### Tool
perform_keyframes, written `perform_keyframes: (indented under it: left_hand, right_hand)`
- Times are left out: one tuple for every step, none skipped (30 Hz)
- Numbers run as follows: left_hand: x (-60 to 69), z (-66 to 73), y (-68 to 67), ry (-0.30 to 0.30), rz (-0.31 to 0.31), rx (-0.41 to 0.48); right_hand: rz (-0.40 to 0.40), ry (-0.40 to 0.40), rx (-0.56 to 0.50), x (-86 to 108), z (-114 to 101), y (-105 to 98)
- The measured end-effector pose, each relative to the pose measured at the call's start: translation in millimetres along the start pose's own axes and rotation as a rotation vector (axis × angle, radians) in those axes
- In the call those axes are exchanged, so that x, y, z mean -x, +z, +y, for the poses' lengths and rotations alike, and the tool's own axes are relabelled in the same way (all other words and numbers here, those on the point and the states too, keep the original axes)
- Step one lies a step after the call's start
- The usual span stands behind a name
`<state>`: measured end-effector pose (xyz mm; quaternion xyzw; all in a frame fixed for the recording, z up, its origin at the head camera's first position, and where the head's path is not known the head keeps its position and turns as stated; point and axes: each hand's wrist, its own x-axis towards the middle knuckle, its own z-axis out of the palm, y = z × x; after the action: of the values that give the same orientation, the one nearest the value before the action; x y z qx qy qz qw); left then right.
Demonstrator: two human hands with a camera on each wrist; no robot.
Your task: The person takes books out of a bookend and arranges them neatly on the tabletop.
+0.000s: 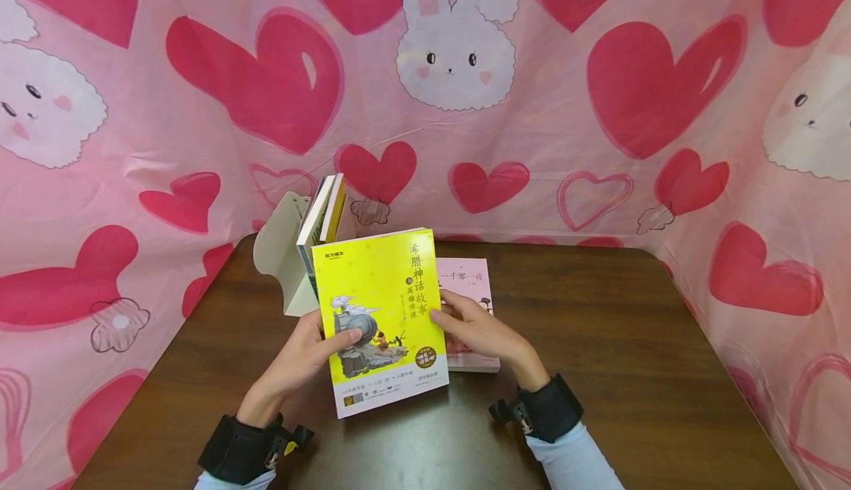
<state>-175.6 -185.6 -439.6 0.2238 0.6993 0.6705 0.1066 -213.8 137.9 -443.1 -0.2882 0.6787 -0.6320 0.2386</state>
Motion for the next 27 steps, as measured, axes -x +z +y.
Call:
perform_keyframes:
  left_hand:
    - [-0.6,-0.2,0.0,0.002,-0.004,0.001]
    - [-1.1,-0.3,0.0,0.003,-0.007,0.001]
    - [-1.7,0.0,0.0,-0.001,-0.009,-0.002]
    - [-2.3,0.6,0.0,-0.005,-0.011,-0.004]
    - [-2.9,1.2,-0.1,-0.01,-0.014,-0.006]
    - [-3.7,2.0,-0.1,-0.014,-0.016,-0.01]
    - [-4.5,2.7,-0.1,-0.016,-0.019,-0.013]
    - [-5.5,3.3,0.1,-0.018,-0.021,-0.015]
    - [-6.6,3.8,0.4,-0.02,-0.022,-0.018]
    - [-7.6,4.3,0.9,-0.024,-0.023,-0.018]
    - [-8.7,4.5,1.4,-0.028,-0.023,-0.02]
    - [-9.6,4.6,2.0,-0.034,-0.021,-0.021]
    - [-10.4,4.8,2.7,-0.04,-0.017,-0.023]
    - [-11.0,4.8,3.4,-0.048,-0.011,-0.026]
    - [-11.5,4.4,4.1,-0.054,-0.006,-0.029]
    - [-11.9,4.0,4.7,-0.061,0.001,-0.034]
    - [-12.2,3.6,5.2,-0.066,0.008,-0.038]
    - [-12.5,3.0,5.7,-0.072,0.016,-0.041]
    - [-12.8,2.4,6.1,-0.077,0.023,-0.045]
    - [-13.3,2.0,6.6,-0.081,0.029,-0.046]
    - [-14.0,1.7,7.0,-0.082,0.032,-0.044]
    - [-14.7,1.8,7.7,-0.083,0.038,-0.045]
    - [-15.5,1.8,8.2,-0.083,0.041,-0.041]
    - [-16.4,2.0,8.8,-0.08,0.043,-0.038]
    - [-17.4,2.3,9.4,-0.078,0.047,-0.037]
    - [-18.3,2.7,10.2,-0.076,0.049,-0.032]
    - [-19.4,2.7,10.8,-0.073,0.05,-0.028]
  right_hand:
    - [0.005,0.001,0.008,-0.2,0,0]
    - [0.012,0.005,0.019,0.0,0,0]
    - [0.018,0.007,0.029,-0.1,0,1]
    - [0.023,0.01,0.039,-0.2,0,1]
    - [0.025,0.013,0.046,-0.3,0,0]
    - [0.03,0.015,0.052,-0.3,0,0]
    - [0.036,0.014,0.053,-0.6,1,0]
    - [0.044,0.009,0.055,-1.0,1,0]
    - [0.055,0.004,0.058,-1.5,2,0]
    - [0.067,-0.002,0.06,-2.0,3,0]
    - [0.081,-0.008,0.064,-2.5,3,0]
    - [0.094,-0.014,0.069,-2.9,4,0]
    - [0.105,-0.02,0.071,-3.3,4,0]
    - [0.114,-0.025,0.074,-3.3,4,0]
    - [0.118,-0.024,0.073,-3.2,5,0]
    - [0.121,-0.025,0.075,-3.1,5,0]
    - [0.121,-0.025,0.076,-2.9,5,0]
    - [0.123,-0.027,0.079,-2.6,6,0]
    - [0.127,-0.027,0.083,-2.6,6,0]
    - [0.133,-0.029,0.09,-2.7,6,0]
    - [0.144,-0.028,0.096,-2.6,6,0]
    - [0.157,-0.029,0.102,-2.6,6,-1]
    - [0.172,-0.028,0.108,-2.7,5,-1]
    - [0.188,-0.026,0.11,-2.5,5,-1]
    - [0.201,-0.024,0.11,-2.4,4,-1]
    - [0.213,-0.021,0.108,-2.2,4,-1]
    - [0.223,-0.018,0.103,-1.6,3,-1]
